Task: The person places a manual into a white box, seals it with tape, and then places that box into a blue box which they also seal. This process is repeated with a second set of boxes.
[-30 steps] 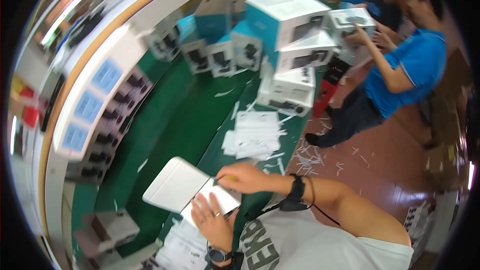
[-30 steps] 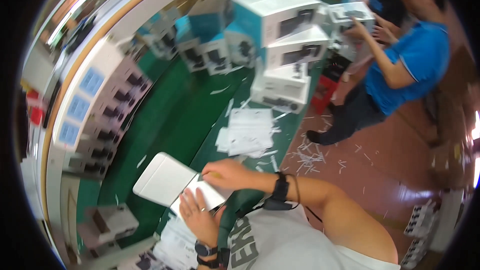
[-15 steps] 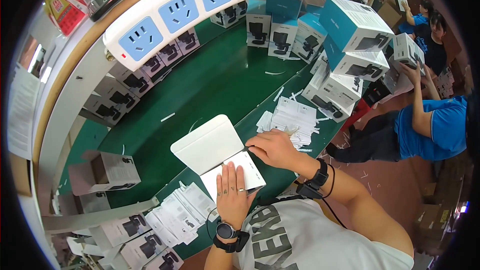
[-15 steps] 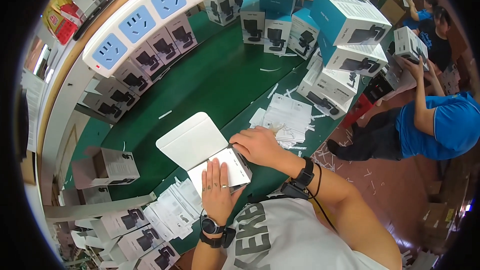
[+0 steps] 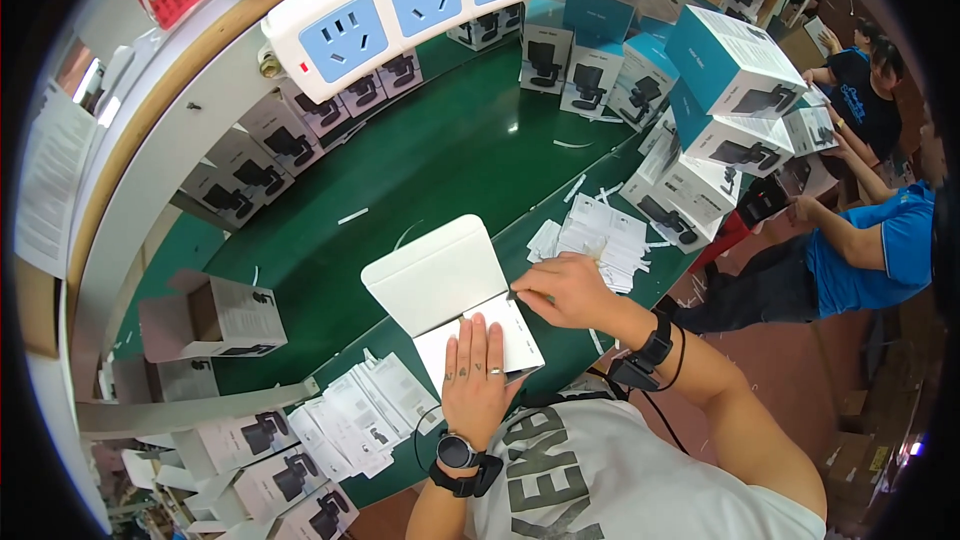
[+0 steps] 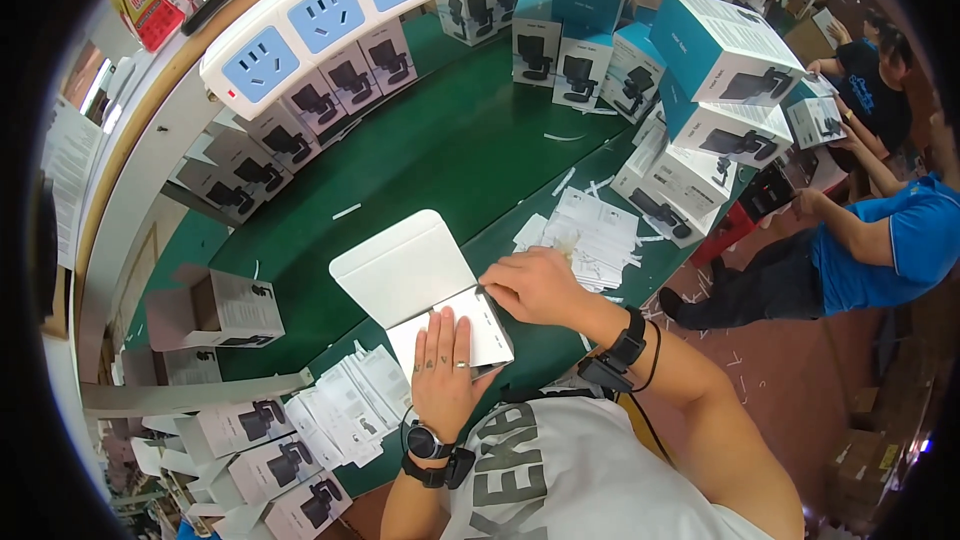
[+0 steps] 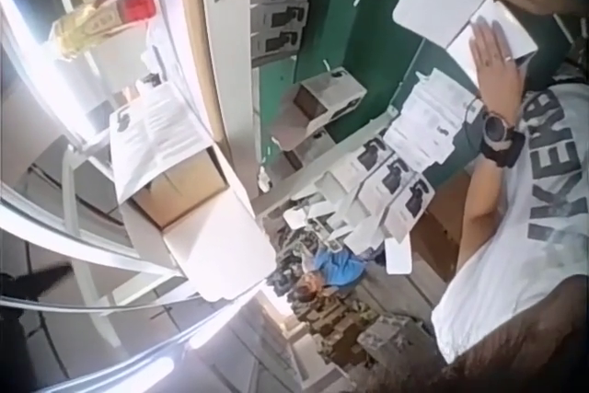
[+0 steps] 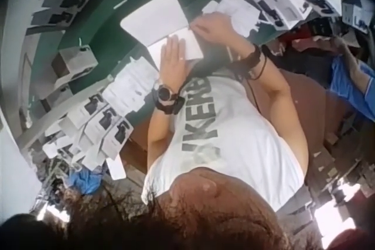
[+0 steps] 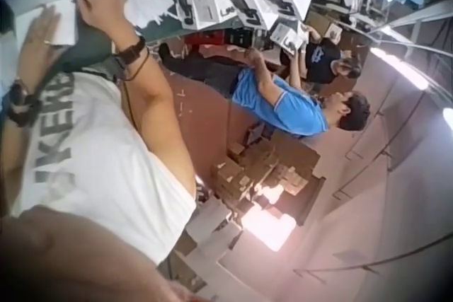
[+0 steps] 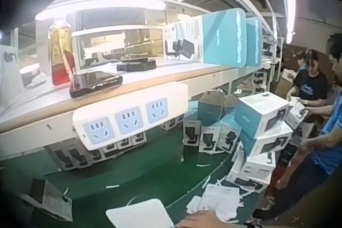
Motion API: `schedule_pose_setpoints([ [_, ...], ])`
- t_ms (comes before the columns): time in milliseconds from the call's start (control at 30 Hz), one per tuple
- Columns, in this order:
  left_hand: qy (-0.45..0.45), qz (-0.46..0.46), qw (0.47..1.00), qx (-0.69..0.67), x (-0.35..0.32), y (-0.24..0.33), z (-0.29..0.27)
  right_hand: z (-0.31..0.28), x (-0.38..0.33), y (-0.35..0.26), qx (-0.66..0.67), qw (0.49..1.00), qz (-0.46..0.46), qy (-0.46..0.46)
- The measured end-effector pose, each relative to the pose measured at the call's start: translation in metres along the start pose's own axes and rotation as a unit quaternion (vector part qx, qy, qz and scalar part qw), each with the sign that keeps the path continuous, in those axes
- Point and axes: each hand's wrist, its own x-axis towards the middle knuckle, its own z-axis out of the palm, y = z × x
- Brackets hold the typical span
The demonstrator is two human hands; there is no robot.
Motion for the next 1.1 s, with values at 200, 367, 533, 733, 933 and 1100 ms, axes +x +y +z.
schedule_pose_setpoints([
  [200, 0.001, 0.005, 1.0, -0.009, 0.003, -0.004, 0.0, -0.003, 0.011, -0.032, 0.096, 0.988, 0.124, 0.011],
  [367, 0.007, 0.011, 1.0, 0.011, 0.002, 0.003, 0.002, 0.037, 0.01, -0.02, 0.097, 0.958, 0.263, 0.063],
  [533, 0.005, 0.014, 1.0, 0.013, 0.007, 0.008, -0.002, 0.038, 0.0, -0.01, 0.19, 0.924, 0.326, 0.06],
  [733, 0.012, 0.031, 0.999, 0.026, 0.005, 0.009, 0.001, 0.042, 0.001, -0.013, 0.221, 0.92, 0.316, 0.067],
  [933, 0.007, 0.017, 0.999, 0.048, 0.004, 0.019, -0.011, 0.002, -0.091, -0.003, 0.26, 0.92, 0.266, -0.121],
  [1100, -0.028, -0.013, 0.999, 0.015, -0.001, 0.011, 0.0, -0.009, -0.216, 0.034, -0.118, 0.815, 0.38, -0.422],
])
